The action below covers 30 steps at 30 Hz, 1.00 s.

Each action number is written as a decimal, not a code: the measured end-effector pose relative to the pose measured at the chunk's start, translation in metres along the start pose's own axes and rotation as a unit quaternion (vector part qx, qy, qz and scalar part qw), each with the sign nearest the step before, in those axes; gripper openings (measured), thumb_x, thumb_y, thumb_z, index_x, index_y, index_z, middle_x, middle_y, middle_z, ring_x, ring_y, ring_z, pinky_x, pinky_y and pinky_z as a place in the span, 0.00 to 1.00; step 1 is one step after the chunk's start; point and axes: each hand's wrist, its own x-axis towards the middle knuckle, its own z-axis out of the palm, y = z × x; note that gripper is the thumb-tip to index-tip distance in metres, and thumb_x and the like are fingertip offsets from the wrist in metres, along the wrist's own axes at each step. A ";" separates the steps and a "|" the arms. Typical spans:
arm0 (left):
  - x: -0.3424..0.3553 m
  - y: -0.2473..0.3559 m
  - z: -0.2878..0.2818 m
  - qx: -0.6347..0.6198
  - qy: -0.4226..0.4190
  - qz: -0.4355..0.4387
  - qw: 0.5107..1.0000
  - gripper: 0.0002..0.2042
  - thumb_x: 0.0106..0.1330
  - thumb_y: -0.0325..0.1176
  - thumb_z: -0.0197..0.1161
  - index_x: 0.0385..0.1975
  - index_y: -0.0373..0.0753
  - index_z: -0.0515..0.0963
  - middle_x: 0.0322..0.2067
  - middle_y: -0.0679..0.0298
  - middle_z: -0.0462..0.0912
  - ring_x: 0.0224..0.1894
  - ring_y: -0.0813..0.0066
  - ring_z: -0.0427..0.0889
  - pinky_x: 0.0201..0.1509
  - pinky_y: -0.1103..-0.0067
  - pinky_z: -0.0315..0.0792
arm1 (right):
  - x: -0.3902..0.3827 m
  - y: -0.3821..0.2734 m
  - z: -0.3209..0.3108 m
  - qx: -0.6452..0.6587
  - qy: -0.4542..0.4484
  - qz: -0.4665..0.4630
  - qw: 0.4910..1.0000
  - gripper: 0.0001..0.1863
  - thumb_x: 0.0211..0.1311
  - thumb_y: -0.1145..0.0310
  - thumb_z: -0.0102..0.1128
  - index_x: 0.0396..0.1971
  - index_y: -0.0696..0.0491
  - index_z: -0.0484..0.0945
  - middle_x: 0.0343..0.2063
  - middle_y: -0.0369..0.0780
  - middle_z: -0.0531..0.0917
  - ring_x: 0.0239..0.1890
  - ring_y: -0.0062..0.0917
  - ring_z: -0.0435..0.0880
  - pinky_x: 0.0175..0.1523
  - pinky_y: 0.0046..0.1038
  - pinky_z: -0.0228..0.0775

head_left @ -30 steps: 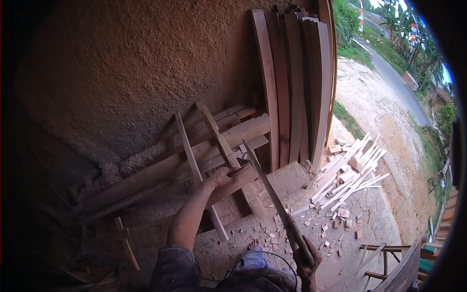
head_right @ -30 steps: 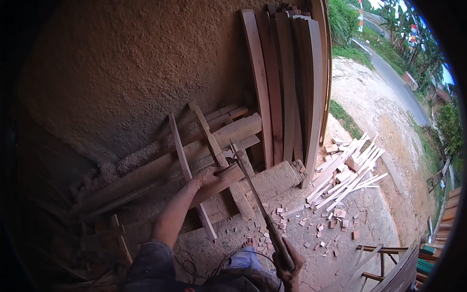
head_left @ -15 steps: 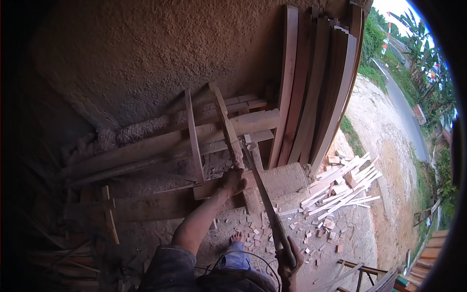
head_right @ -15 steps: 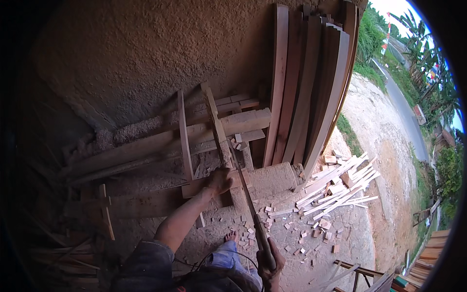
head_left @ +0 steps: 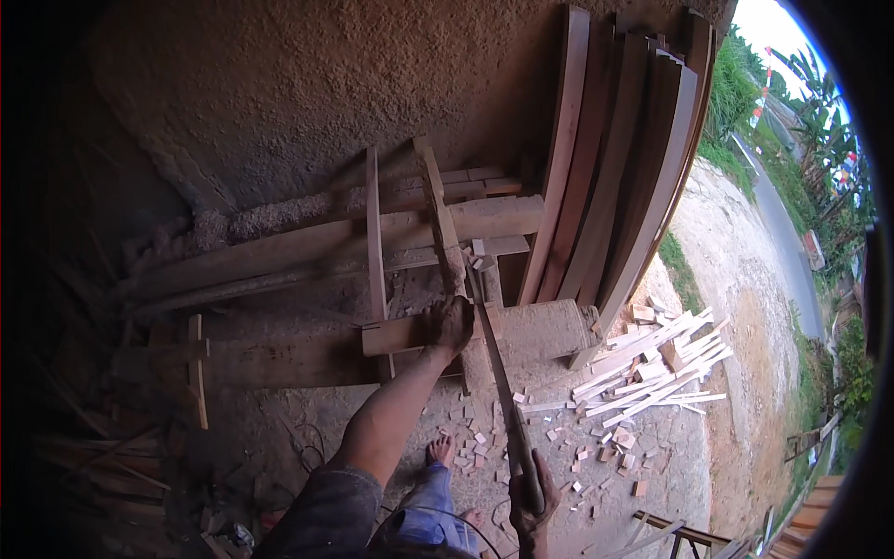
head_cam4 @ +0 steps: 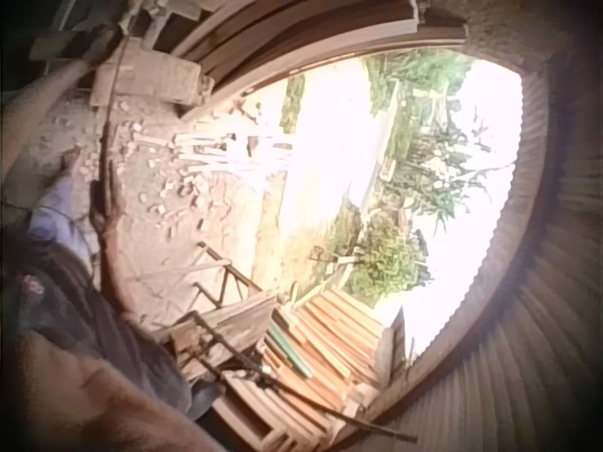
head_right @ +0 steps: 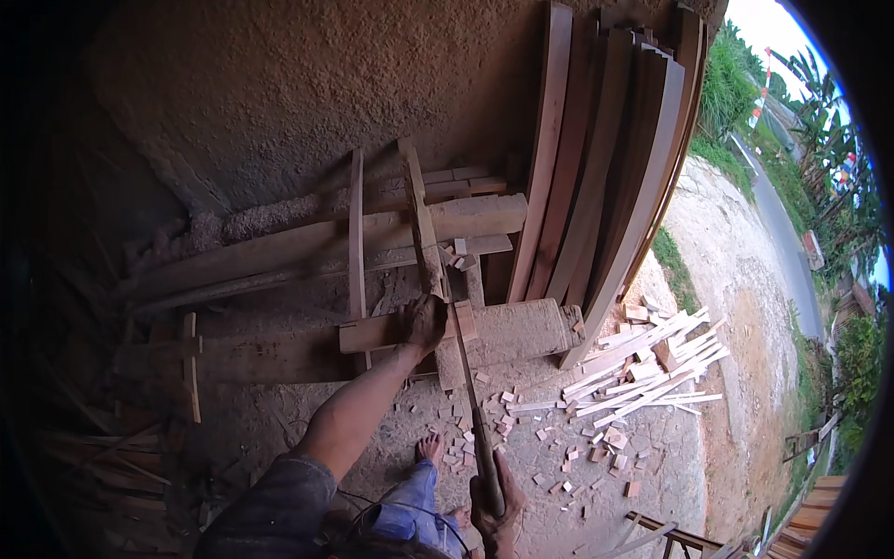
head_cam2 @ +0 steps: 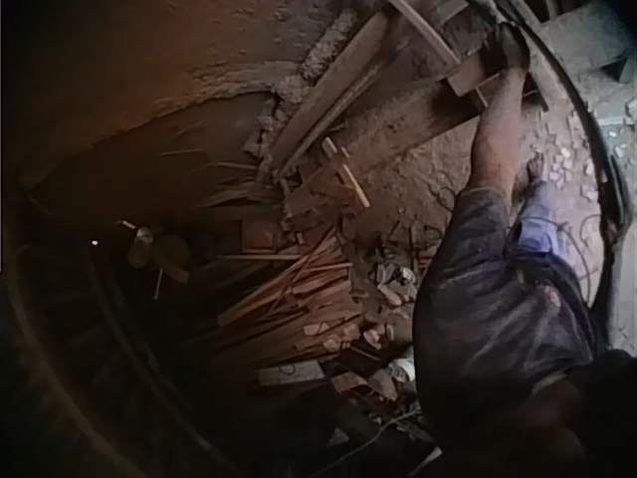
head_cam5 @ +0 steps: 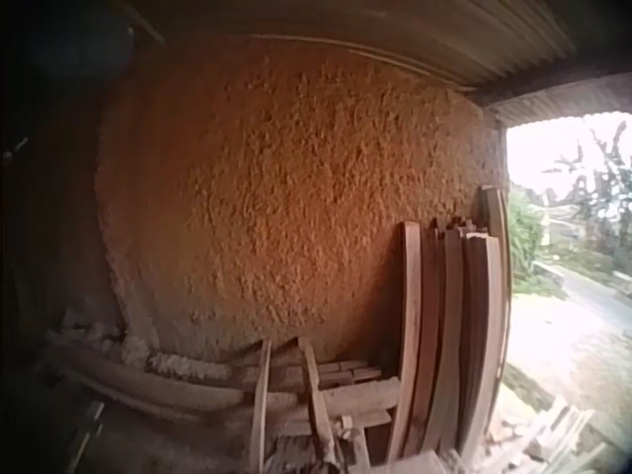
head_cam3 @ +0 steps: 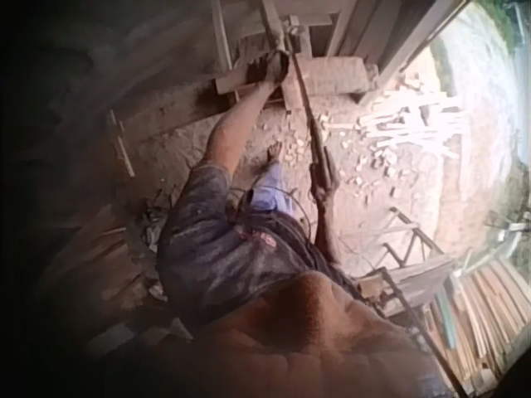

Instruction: The person uses a handsaw to cut a small wooden plank while holding it against a workbench by hand and with their foot.

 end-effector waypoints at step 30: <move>0.002 -0.009 0.000 -0.024 0.027 -0.019 0.999 0.13 0.67 0.47 0.54 0.32 0.45 0.78 0.39 0.59 0.81 0.45 0.55 0.79 0.49 0.57 0.64 | -0.019 0.030 -0.007 0.049 -0.056 0.086 0.994 0.30 0.54 0.67 0.69 0.57 0.60 0.73 0.42 0.49 0.85 0.42 0.30 0.87 0.46 0.28 0.77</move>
